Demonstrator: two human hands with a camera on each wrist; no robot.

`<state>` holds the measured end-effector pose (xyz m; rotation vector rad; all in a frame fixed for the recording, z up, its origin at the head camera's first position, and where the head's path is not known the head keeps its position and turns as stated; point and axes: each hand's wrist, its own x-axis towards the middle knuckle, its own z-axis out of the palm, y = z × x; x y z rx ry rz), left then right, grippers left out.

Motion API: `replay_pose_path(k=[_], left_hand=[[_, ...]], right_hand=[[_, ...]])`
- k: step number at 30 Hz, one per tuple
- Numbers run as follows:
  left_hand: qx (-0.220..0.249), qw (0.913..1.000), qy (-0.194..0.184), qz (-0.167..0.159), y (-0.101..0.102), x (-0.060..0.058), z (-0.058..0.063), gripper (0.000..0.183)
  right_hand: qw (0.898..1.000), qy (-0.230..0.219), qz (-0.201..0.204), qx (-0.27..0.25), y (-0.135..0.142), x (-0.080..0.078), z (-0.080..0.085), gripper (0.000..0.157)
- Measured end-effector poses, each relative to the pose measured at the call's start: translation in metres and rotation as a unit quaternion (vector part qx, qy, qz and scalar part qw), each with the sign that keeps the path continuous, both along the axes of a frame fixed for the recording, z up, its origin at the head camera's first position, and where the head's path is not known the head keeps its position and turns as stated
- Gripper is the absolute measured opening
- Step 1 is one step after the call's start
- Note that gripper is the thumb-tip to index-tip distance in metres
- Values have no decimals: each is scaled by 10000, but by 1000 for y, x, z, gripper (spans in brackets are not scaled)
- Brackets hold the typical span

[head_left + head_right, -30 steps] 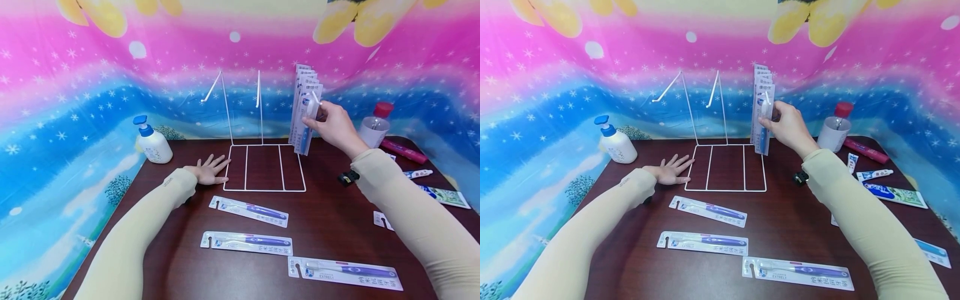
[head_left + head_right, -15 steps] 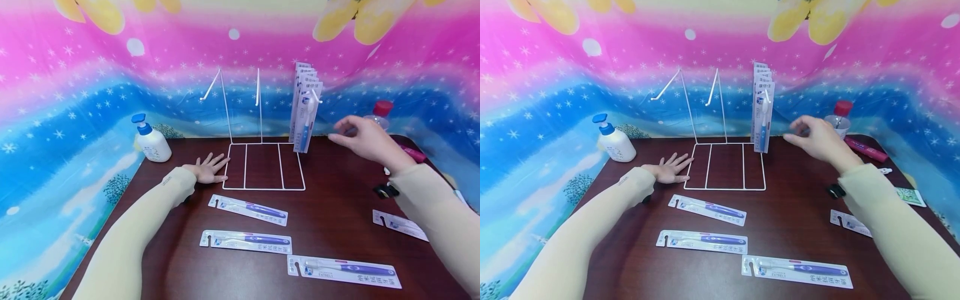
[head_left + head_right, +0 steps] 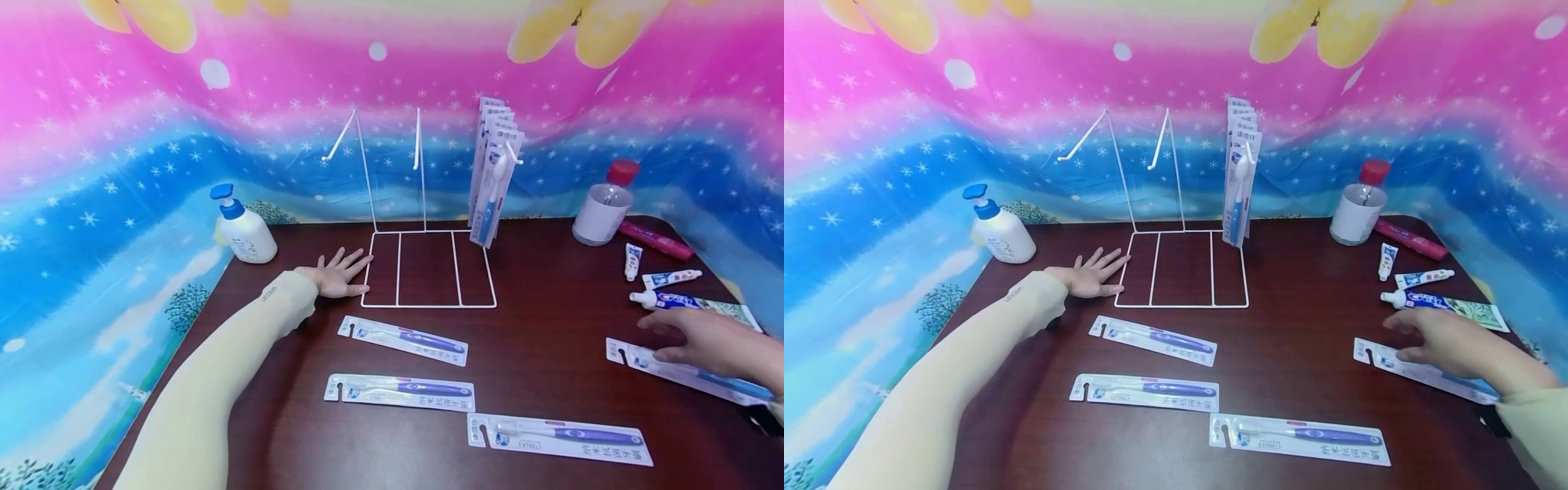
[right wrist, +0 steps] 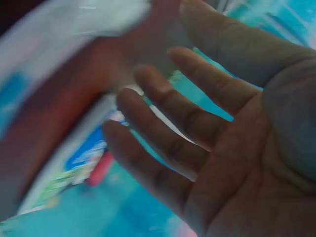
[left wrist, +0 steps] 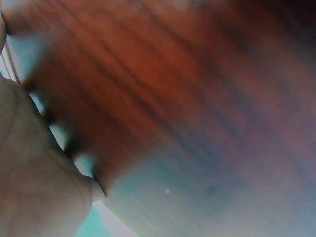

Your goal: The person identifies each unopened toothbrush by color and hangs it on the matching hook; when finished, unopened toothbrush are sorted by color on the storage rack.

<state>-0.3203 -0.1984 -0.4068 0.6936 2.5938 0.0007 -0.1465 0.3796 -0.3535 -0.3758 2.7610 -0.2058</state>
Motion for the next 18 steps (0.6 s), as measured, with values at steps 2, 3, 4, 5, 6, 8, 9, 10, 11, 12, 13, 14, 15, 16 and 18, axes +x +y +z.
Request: replay_pose_path(k=[2, 3, 4, 5, 6, 8, 9, 10, 11, 12, 13, 14, 15, 16, 18], left_hand=[[41, 10000, -50, 22, 0, 0, 0, 78], [92, 9999, -55, 9, -1, -3, -3, 79], [137, 9999, -52, 4, -2, -4, -4, 79], [138, 9999, -53, -4, -3, -5, -5, 79], [149, 9999, -48, -19, -4, -6, -7, 79], [125, 9999, -1, -31, -3, -5, -6, 79], [119, 9999, 24, -37, -3, -4, -6, 79], [103, 9999, 52, -24, -2, -2, -4, 78], [88, 9999, 83, -25, -2, -1, -3, 78], [82, 9999, 117, -30, -1, 0, -2, 78], [64, 9999, 146, -33, 0, 1, 0, 77], [57, 9998, 164, -37, 0, 0, 0, 77], [42, 9998, 177, -48, -1, 0, 0, 77], [34, 9998, 186, -55, -1, 0, -1, 77], [7, 9998, 185, -57, -1, 0, -1, 77]], right_hand=[[9997, -73, -223, 117, 12, 3, -10, 62], [9995, -68, -298, 126, 17, 4, -14, 63], [9993, -64, -355, 135, 21, 5, -18, 64], [9991, -43, -392, 169, 25, 6, -21, 65], [9989, -27, -421, 200, 28, 7, -24, 65], [9987, 7, -427, 286, 31, 8, -31, 63], [9985, 13, -448, 325, 33, 9, -33, 62], [9983, 18, -468, 355, 33, 9, -35, 60], [9981, 16, -498, 365, 34, 10, -37, 58], [9980, 26, -510, 362, 33, 10, -38, 55], [9980, 28, -519, 352, 33, 10, -39, 52], [9980, 34, -536, 331, 33, 10, -40, 49], [9980, 47, -553, 302, 32, 10, -40, 45], [9979, 46, -578, 293, 31, 11, -40, 43], [9981, 45, -549, 279, 30, 11, -41, 40]])
